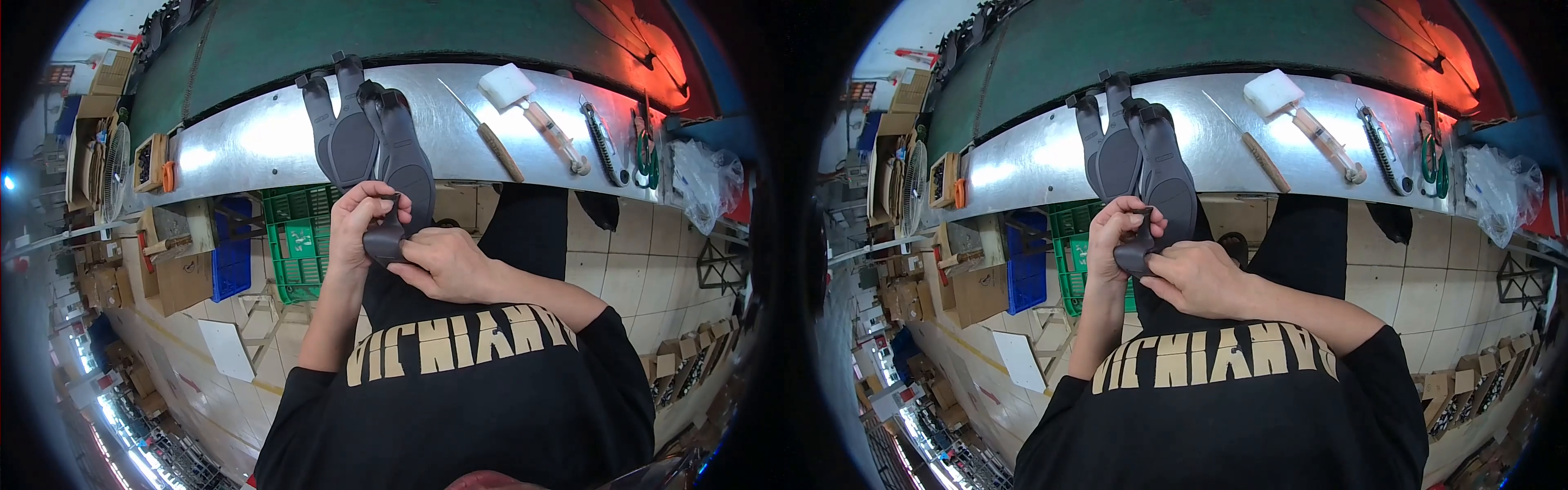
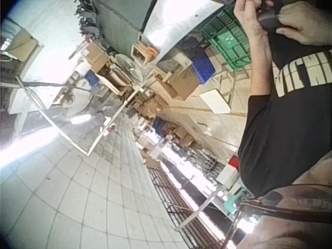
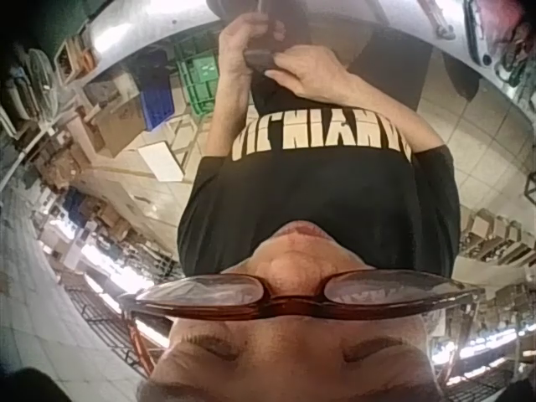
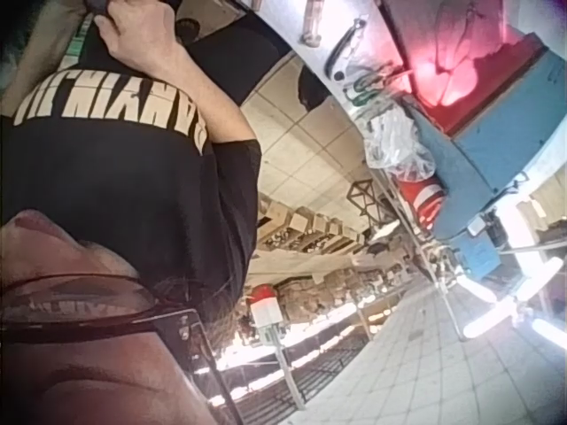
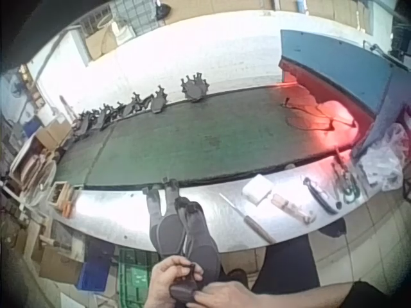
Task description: Manually attaching components and straps to shoe soles at a factory workstation.
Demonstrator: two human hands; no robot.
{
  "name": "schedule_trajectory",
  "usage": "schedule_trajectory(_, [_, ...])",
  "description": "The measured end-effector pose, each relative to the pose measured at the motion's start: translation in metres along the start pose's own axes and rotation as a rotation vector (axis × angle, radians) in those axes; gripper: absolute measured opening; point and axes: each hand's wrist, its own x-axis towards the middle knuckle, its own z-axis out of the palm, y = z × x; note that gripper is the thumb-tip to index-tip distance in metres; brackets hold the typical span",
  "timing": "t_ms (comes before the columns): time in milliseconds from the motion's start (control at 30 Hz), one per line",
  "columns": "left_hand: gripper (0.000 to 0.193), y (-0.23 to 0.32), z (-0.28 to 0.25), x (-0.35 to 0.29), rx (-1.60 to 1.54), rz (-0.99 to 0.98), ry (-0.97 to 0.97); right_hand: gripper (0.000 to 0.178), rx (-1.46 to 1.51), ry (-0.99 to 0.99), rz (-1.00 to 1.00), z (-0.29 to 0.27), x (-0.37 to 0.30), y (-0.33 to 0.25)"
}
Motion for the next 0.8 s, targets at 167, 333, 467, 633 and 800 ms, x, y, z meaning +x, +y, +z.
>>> schedule_trajectory(167, [0.041, 0.005, 0.007, -0.003, -0.187, -0.093, -0.134, 0.019, 0.07, 0.058, 0.002, -0.006, 0.0, 0.005])
schedule_trajectory(333, [0.074, -0.001, 0.016, -0.014, -0.031, 0.113, -0.297, 0.017, 0.148, 0.146, 0.06, -0.019, 0.0, 0.009])
schedule_trajectory(467, [0.087, 0.002, 0.021, -0.011, 0.05, 0.18, -0.178, 0.017, 0.525, 0.398, 0.312, -0.038, -0.004, 0.023])
schedule_trajectory(633, [0.084, -0.015, 0.024, -0.01, 0.156, 0.239, -0.301, 0.035, 0.751, 0.326, 0.378, -0.041, 0.011, 0.027])
schedule_trajectory(800, [0.085, -0.023, 0.036, -0.015, 0.122, 0.212, -0.274, 0.043, 1.058, 0.075, 0.415, -0.033, 0.013, 0.033])
